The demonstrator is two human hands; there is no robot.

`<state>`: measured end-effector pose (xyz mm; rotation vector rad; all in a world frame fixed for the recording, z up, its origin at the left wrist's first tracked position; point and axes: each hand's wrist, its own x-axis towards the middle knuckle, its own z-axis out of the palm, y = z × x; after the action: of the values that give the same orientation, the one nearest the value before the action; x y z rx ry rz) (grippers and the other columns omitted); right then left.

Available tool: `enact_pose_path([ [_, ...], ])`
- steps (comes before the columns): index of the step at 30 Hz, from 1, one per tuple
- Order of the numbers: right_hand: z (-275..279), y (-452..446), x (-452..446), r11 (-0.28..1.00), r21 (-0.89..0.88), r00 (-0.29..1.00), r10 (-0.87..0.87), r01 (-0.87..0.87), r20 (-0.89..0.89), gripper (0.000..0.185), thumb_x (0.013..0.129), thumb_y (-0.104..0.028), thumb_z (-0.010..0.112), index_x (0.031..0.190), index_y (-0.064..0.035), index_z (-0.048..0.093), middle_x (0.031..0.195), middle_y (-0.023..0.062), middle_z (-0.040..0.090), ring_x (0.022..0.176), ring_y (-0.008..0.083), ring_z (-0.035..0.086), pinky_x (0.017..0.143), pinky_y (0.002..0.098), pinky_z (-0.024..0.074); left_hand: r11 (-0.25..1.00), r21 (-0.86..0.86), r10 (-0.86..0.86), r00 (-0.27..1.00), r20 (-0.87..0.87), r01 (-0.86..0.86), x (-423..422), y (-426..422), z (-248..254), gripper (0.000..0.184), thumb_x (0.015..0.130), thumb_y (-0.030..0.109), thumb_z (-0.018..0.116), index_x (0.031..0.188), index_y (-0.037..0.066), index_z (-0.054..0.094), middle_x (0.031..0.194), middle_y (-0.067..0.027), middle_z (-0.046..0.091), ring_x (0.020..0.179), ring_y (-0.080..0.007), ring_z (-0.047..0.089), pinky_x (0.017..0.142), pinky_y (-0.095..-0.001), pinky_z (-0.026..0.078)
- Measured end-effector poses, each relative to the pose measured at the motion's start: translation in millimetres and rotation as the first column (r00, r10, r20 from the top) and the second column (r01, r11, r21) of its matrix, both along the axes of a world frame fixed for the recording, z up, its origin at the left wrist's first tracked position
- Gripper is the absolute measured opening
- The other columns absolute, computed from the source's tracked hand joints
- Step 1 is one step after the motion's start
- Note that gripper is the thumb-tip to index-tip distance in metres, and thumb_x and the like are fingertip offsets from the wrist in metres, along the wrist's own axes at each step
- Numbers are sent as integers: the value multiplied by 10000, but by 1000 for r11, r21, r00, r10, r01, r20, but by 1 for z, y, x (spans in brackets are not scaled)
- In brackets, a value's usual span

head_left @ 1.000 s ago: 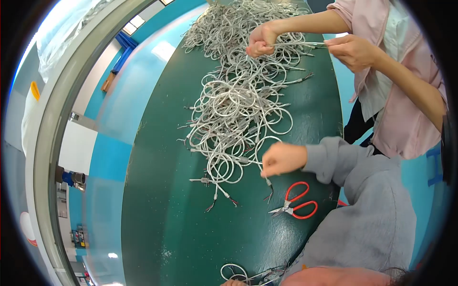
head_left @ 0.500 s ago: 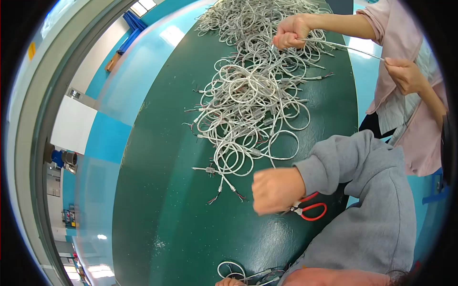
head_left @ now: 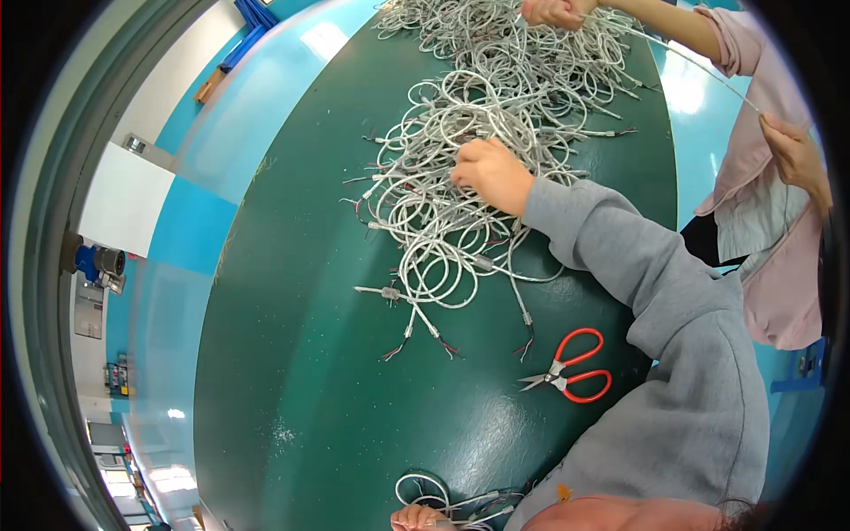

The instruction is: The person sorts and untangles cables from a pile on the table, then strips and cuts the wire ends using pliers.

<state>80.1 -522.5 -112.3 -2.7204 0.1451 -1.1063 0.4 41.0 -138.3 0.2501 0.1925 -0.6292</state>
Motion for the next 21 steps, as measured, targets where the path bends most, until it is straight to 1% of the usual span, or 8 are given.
enact_pose_path([
  [2, 8, 2, 0, 1000, 25, 998, -14, 13, 53, 99, 742, -61, 633, 833, -95, 652, 847, 63, 594, 817, 225, 561, 734, 324, 426, 997, -41, 64, 993, -104, -68, -1, -4, 3, 170, 914, 309, 469, 873, 160, 540, 836, 40, 453, 770, -136, 418, 757, -325, 395],
  [5, 23, -3, -12, 876, 482, 950, -153, 3, 272, 112, 772, -36, 624, 873, -64, 663, 830, 36, 616, 757, 146, 575, 679, 261, 443, 999, 30, 45, 999, -27, -44, 0, -1, -1, 167, 912, 307, 474, 859, 164, 544, 815, 43, 450, 745, -134, 414, 741, -334, 400],
  [6, 24, -5, -15, 877, 479, 949, -166, 18, 269, 112, 772, -36, 624, 873, -64, 663, 830, 36, 616, 757, 146, 575, 679, 261, 443, 997, 68, 29, 1000, 11, -29, 2, 0, -2, 167, 910, 306, 476, 853, 166, 546, 805, 44, 449, 733, -133, 413, 732, -339, 403],
  [9, 31, -14, -16, 562, 811, 925, -203, -160, 322, 123, 804, -44, 612, 914, -18, 661, 780, 14, 619, 712, 86, 557, 644, 223, 446, 1000, 22, 10, 994, 111, -13, 7, 3, -12, 155, 900, 298, 473, 872, 168, 552, 823, 33, 478, 749, -147, 444, 723, -354, 408],
  [17, 31, -13, -13, 304, 887, 887, -199, -348, 416, 169, 793, -59, 626, 955, -26, 661, 806, 27, 627, 727, 101, 565, 660, 204, 446, 999, 9, -35, 991, 129, 34, 25, -2, -28, 144, 891, 280, 480, 875, 155, 550, 831, 19, 488, 755, -155, 453, 715, -356, 404],
  [18, 26, -13, -13, 304, 887, 886, -203, -347, 416, 169, 793, -59, 626, 955, -26, 661, 806, 27, 627, 727, 101, 565, 660, 204, 446, 999, 12, -35, 992, 124, 33, 25, -1, -28, 143, 891, 278, 481, 874, 153, 549, 831, 18, 487, 755, -155, 452, 714, -355, 403],
  [20, 15, -11, -10, 773, 614, 912, -122, -159, 390, 232, 783, -80, 637, 1013, -62, 644, 931, 68, 613, 826, 151, 573, 727, 249, 450, 1000, 13, -30, 993, 115, 29, 24, 0, -30, 141, 890, 274, 484, 871, 149, 547, 830, 15, 486, 754, -156, 450, 713, -353, 400],
  [21, 13, -9, -10, 921, 385, 928, -93, -58, 362, 265, 777, -91, 642, 1042, -80, 636, 993, 88, 606, 876, 176, 576, 760, 271, 452, 1000, 12, -27, 993, 112, 26, 23, 0, -32, 140, 889, 272, 486, 870, 147, 546, 830, 13, 485, 754, -156, 449, 713, -352, 399],
])
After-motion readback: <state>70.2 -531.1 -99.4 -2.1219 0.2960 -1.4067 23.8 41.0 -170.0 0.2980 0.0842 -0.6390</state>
